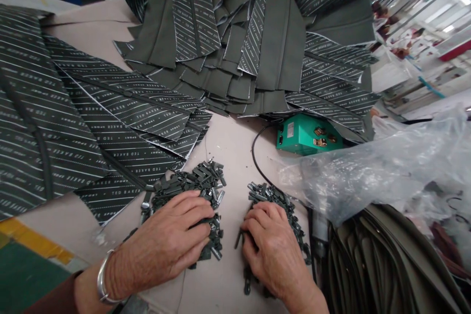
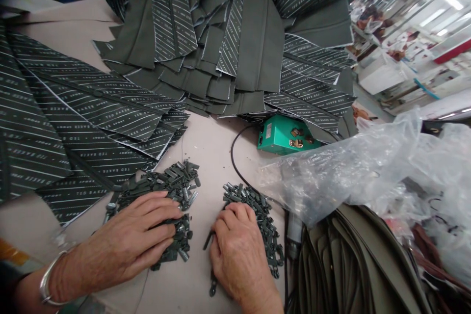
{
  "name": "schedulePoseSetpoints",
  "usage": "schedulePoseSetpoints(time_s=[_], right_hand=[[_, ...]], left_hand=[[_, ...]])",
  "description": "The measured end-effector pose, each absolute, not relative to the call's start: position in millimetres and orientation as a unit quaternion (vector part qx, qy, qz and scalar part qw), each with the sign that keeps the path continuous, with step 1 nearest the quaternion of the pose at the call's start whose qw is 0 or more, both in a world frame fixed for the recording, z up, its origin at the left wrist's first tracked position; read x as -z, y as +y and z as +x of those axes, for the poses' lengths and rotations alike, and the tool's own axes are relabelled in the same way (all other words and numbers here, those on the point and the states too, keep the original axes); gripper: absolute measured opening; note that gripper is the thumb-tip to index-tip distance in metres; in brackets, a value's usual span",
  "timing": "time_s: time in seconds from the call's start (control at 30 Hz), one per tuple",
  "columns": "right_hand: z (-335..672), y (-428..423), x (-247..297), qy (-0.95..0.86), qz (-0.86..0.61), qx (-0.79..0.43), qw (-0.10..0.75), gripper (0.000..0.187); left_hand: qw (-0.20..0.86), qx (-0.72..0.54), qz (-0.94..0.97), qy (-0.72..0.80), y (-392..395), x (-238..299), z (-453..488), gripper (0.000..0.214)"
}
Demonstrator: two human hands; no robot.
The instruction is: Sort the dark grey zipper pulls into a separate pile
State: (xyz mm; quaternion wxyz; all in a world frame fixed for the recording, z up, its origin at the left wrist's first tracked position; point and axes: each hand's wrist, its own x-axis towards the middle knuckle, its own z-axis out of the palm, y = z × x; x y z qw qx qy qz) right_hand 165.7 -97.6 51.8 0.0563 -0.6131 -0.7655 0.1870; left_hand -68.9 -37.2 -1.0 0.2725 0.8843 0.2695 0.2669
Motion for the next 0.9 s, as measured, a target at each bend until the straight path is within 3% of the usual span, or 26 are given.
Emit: schedulePoseSetpoints(time_s=[0.23,0.37,0.7,0.9], right_hand=[[145.8,-114.3,-49.4,-0.771,-0.591,-0.187,0.149,0.028],[128.9,-122.8,-37.0,-0.759,-0.597,-0.214,0.147,0.035],[116.2,-118.7,-28.1,-0.754,-0.623,-0.172,0.117,0.019],[122.8,-124.9,-23.9,-0.721,-0.628,-0.233,0.178,0.013]], left_hand=[[0.254,-0.243,0.897,0.268,-33.9,-4.1,-80.4,0.013],[0.255,-0.252,0.893,0.272,-32.0,-5.0,-87.7,0.020],[0.279,-0.258,0.886,0.267,-31.0,-1.9,-87.7,0.019],[0.289,-0.262,0.882,0.265,-29.8,1.3,-88.6,0.017]])
